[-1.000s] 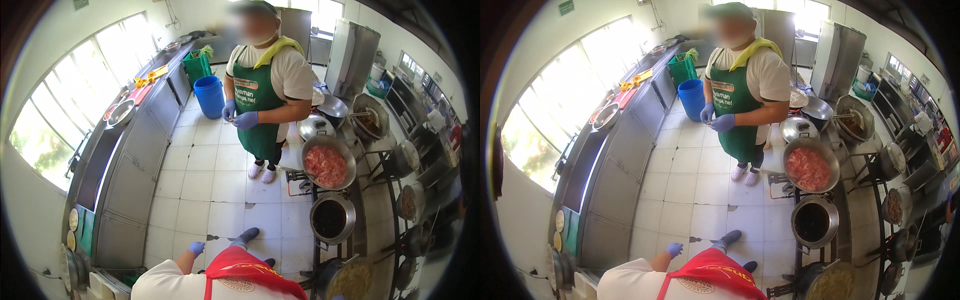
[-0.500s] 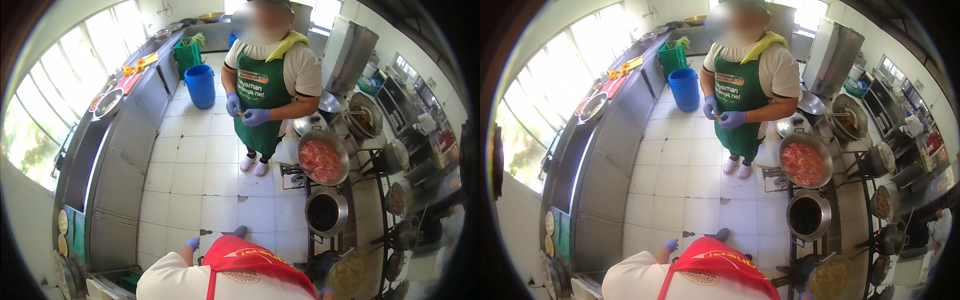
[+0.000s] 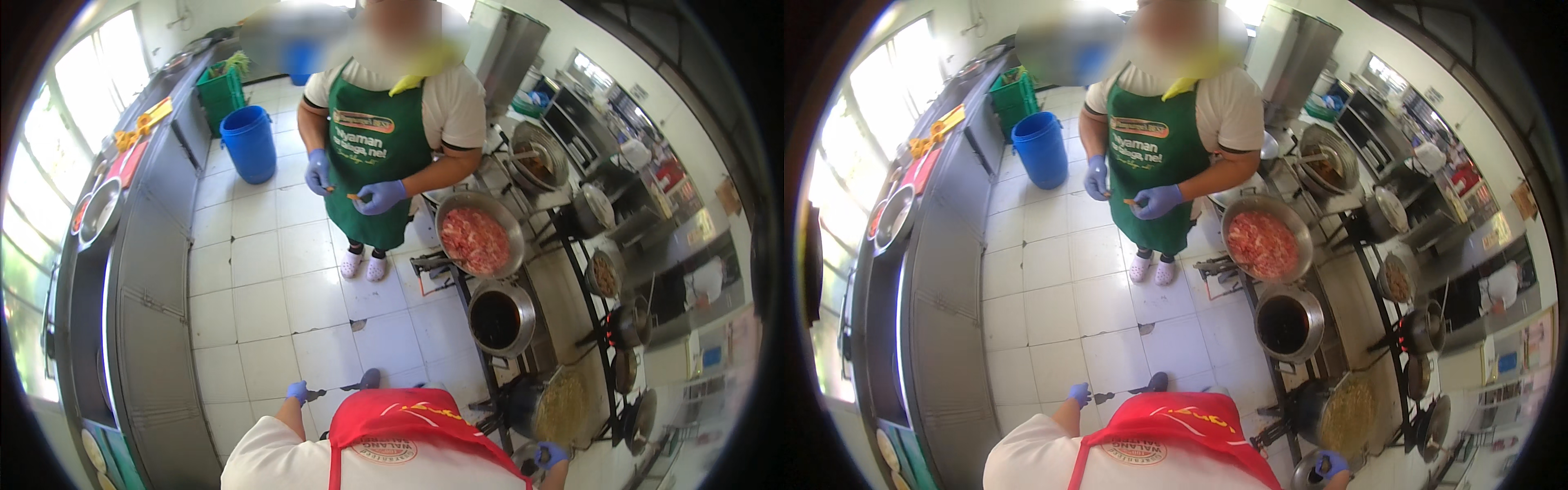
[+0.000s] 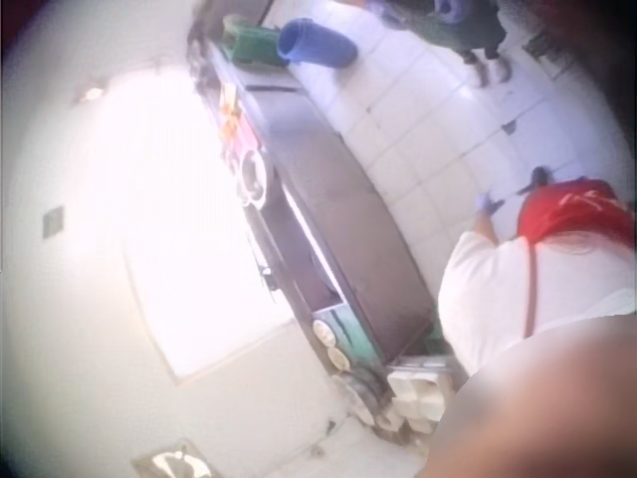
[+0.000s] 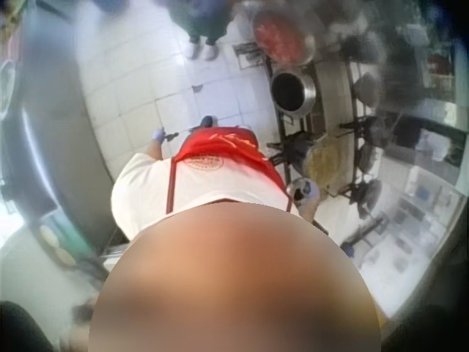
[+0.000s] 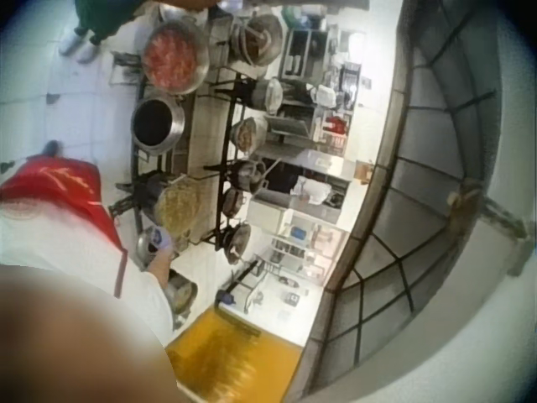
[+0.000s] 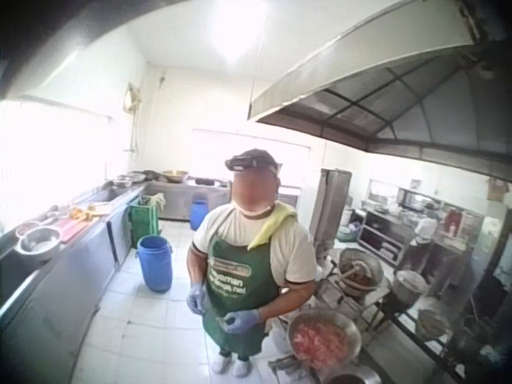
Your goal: The person stirs a large pot of simmering food with a wooden spoon, then washes the spoon and moves to a prep counter. They peel and chop a yellow squash into cubes on a red cutting board while another worker peels squash nearby.
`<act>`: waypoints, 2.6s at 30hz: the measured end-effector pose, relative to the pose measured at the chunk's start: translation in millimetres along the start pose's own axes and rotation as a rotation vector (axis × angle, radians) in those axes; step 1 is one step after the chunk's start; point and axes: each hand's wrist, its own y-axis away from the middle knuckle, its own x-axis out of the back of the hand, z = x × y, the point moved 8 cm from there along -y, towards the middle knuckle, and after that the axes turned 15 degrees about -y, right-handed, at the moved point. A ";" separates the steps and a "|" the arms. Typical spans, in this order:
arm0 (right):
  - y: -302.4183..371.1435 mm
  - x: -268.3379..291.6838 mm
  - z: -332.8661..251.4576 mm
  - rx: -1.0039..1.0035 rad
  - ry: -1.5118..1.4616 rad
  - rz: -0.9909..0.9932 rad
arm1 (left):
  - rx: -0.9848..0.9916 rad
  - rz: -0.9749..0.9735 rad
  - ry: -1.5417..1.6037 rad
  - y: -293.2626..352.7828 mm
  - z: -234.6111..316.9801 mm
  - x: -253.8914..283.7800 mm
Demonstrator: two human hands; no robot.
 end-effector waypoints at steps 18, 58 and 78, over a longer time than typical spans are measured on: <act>141.0 -98.6 -1.7 1.039 1.243 0.626 | -0.006 -0.183 0.154 11.8 128.3 -1.1; 58.2 -72.1 6.7 0.634 2.048 0.447 | 0.088 -0.142 0.287 7.2 93.4 -23.9; 50.6 -91.0 -35.6 0.899 1.588 0.598 | -0.162 -0.102 0.102 -9.1 97.1 -65.2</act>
